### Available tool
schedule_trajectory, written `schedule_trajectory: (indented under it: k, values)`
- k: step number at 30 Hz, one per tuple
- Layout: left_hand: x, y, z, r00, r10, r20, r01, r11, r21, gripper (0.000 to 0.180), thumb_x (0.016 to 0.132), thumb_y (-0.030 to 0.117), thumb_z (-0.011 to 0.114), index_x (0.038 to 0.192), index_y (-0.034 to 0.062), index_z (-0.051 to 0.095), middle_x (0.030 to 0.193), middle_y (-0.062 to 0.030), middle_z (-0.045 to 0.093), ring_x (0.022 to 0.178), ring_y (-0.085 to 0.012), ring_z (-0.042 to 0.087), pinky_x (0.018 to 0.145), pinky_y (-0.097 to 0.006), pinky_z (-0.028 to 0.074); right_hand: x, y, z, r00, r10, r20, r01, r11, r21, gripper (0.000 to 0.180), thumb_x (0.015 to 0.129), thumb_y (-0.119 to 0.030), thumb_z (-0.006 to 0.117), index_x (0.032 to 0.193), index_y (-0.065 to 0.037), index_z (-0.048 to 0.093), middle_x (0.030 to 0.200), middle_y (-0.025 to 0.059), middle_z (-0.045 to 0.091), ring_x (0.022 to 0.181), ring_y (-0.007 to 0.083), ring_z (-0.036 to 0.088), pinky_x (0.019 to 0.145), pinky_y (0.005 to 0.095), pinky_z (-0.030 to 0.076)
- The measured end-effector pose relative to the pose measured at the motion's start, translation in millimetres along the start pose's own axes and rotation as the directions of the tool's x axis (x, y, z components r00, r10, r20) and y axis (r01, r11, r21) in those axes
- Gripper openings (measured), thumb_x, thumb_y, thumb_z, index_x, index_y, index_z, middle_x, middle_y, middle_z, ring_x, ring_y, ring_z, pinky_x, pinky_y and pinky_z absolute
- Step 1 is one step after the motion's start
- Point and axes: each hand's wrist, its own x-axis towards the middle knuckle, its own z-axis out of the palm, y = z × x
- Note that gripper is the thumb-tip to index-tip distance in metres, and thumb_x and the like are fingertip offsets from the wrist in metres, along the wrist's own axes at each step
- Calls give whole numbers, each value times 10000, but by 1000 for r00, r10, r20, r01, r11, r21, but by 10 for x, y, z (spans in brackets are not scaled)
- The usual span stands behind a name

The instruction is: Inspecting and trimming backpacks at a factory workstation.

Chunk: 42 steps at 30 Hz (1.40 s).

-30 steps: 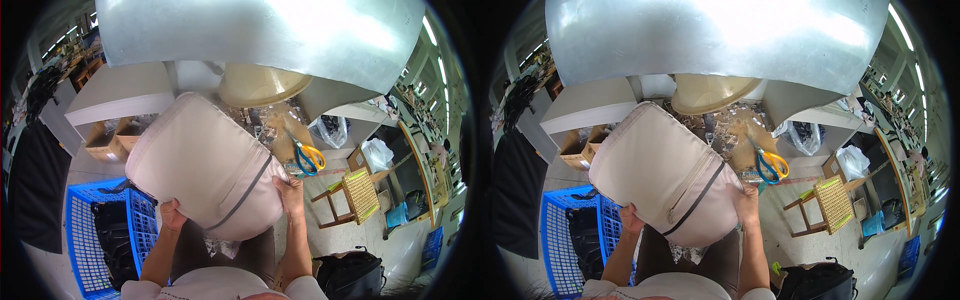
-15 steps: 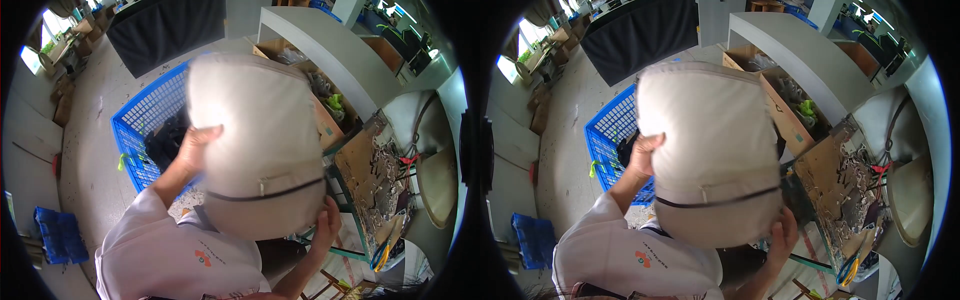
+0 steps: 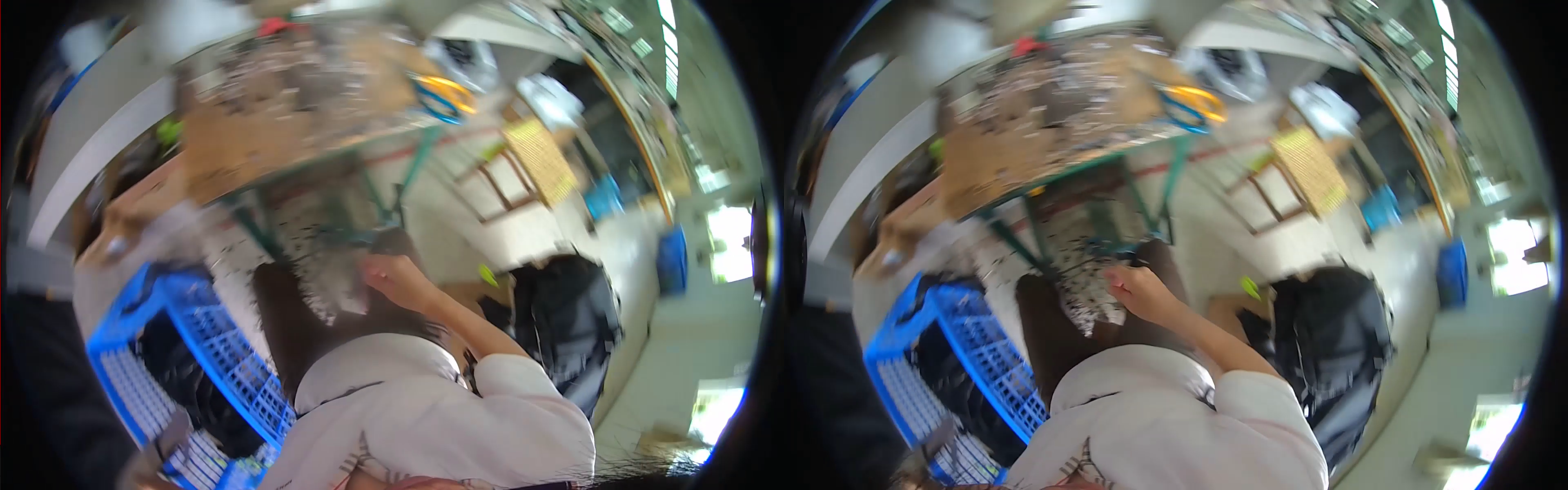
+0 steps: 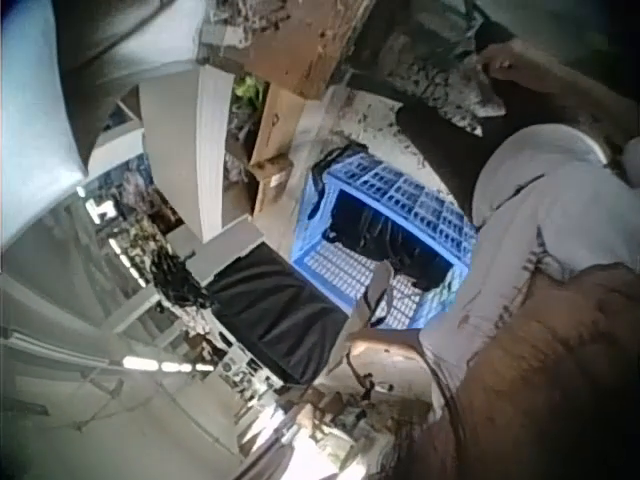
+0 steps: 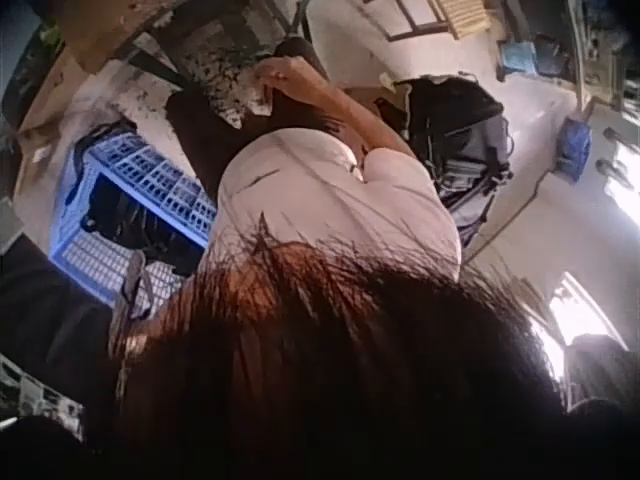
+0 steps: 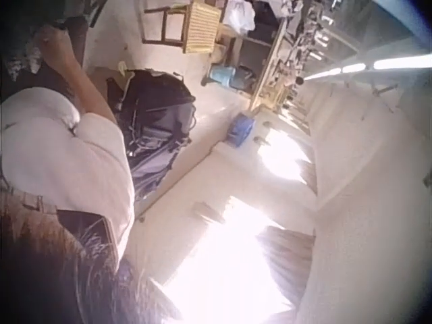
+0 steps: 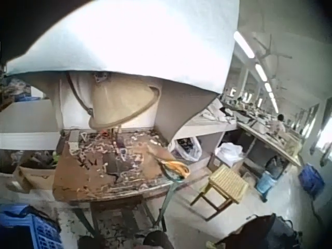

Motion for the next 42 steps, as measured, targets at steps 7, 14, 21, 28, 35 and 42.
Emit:
schedule_trajectory:
  k: [7,14,21,28,35,42]
  values:
    - [378,-1613,3195,833,-54,550,-195,903,383,481,755,220,580,1134,-49,461,1105,-190,501,963,-258,524,842,-381,420,-1777,326,-643,746,467,-474,-551,833,-47,228,745,-99,557,966,-43,561,791,144,605,733,295,592,663,350,468]
    - [-1268,-2311,3333,669,-27,743,-535,675,507,484,733,226,589,1130,-26,472,1103,-191,507,951,-257,521,831,-389,411,-4245,321,-988,-202,46,-978,-978,36,203,173,747,-165,558,838,-24,597,791,138,611,716,294,589,657,375,459]
    - [-2978,-1933,2907,666,-132,734,-558,566,607,469,727,193,588,1128,-20,471,1098,-171,506,948,-249,510,836,-369,394,-3929,762,-934,-502,510,-699,-804,22,594,585,722,-499,544,981,26,541,979,251,563,954,361,531,831,411,404]
    - [-3348,-2171,3128,396,-297,869,-653,575,494,400,732,85,576,1100,-37,478,1054,-145,513,944,-250,498,847,-324,384,-4013,1298,-1056,-619,466,-632,-145,723,675,299,635,-120,677,848,46,550,761,116,603,668,236,587,655,307,464]
    - [-4942,-599,3953,-58,-38,998,-570,821,-2,261,779,36,526,1032,-22,515,994,-114,543,880,-189,529,782,-284,418,-3103,-484,-1467,-114,640,-759,-31,762,647,117,619,45,548,734,39,569,652,35,572,540,109,539,490,222,432]
    - [-6673,956,4617,-840,435,325,-94,474,-875,784,581,438,709,1173,16,416,1241,-155,388,1129,-333,392,954,-404,285,-2369,-1176,-1401,858,441,-265,-336,870,360,189,633,-38,560,780,78,533,584,116,526,564,151,518,514,306,396]
